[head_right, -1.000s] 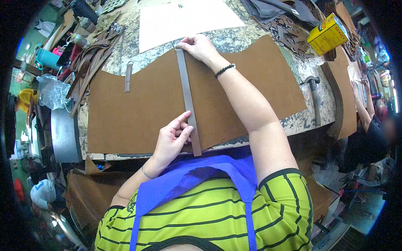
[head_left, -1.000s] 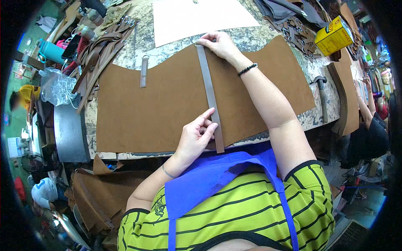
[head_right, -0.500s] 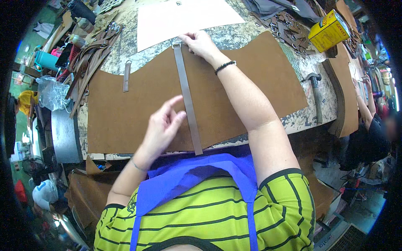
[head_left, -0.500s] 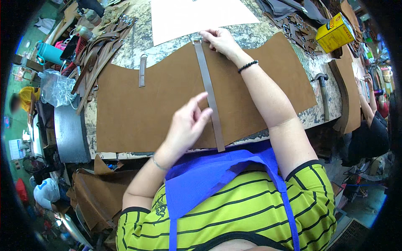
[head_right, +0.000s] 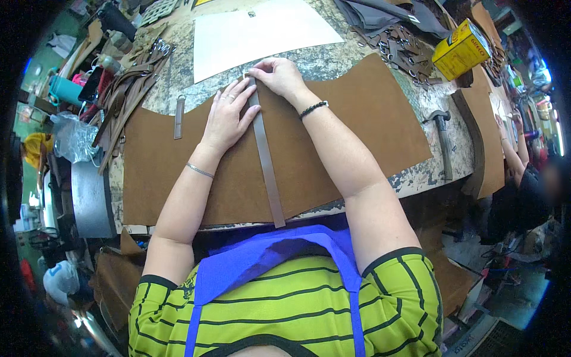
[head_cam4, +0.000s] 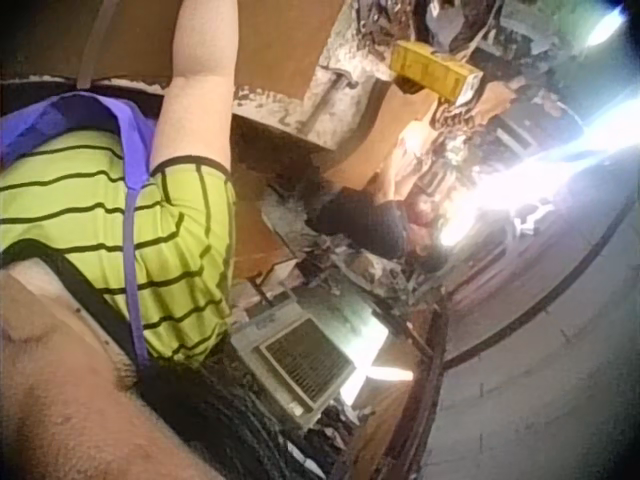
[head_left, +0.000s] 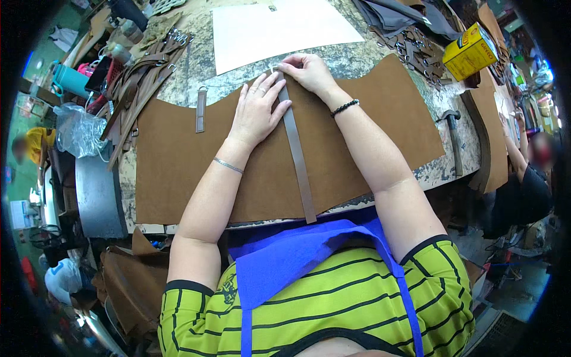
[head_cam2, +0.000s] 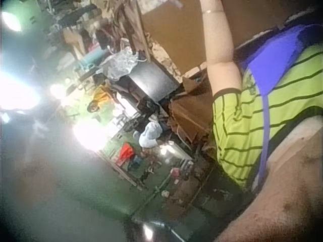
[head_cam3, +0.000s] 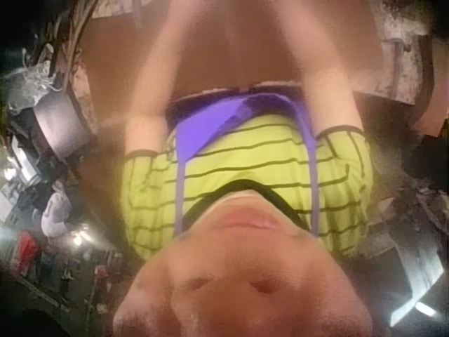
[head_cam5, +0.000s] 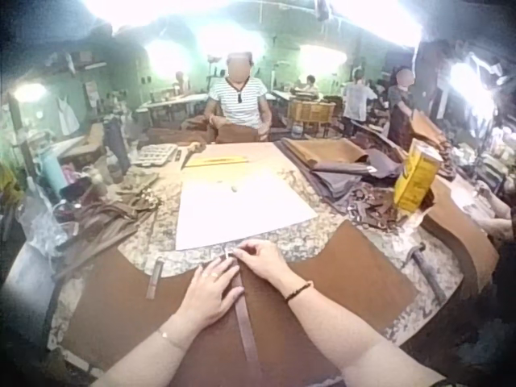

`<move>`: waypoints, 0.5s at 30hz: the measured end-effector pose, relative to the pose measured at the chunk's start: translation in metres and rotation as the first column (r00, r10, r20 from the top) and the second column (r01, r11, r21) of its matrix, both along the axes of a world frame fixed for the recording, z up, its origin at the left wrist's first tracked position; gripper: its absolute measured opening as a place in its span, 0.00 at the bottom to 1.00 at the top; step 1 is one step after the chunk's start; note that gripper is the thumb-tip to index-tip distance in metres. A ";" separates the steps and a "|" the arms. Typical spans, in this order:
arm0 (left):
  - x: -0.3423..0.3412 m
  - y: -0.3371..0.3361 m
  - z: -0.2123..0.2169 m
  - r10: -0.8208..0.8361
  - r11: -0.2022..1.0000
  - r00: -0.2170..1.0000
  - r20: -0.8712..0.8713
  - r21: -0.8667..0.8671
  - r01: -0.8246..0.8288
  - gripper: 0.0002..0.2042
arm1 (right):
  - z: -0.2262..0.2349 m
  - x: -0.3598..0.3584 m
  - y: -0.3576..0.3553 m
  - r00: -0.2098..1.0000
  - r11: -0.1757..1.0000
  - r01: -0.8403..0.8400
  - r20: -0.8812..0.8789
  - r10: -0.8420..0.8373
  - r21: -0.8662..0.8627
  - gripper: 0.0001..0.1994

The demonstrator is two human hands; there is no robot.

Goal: Assembling leather pieces by placing straps and hammering them into place.

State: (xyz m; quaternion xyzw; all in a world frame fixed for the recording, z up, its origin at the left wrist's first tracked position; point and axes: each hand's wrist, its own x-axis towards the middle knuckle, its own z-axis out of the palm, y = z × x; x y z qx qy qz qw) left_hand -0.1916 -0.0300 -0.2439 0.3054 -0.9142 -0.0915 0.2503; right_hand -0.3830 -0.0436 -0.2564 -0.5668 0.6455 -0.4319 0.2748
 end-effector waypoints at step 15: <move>0.045 0.004 0.097 0.230 0.809 0.643 -0.731 0.511 0.291 0.23 | 0.089 -0.007 0.042 0.843 0.990 0.039 0.537 0.040 -0.134 0.17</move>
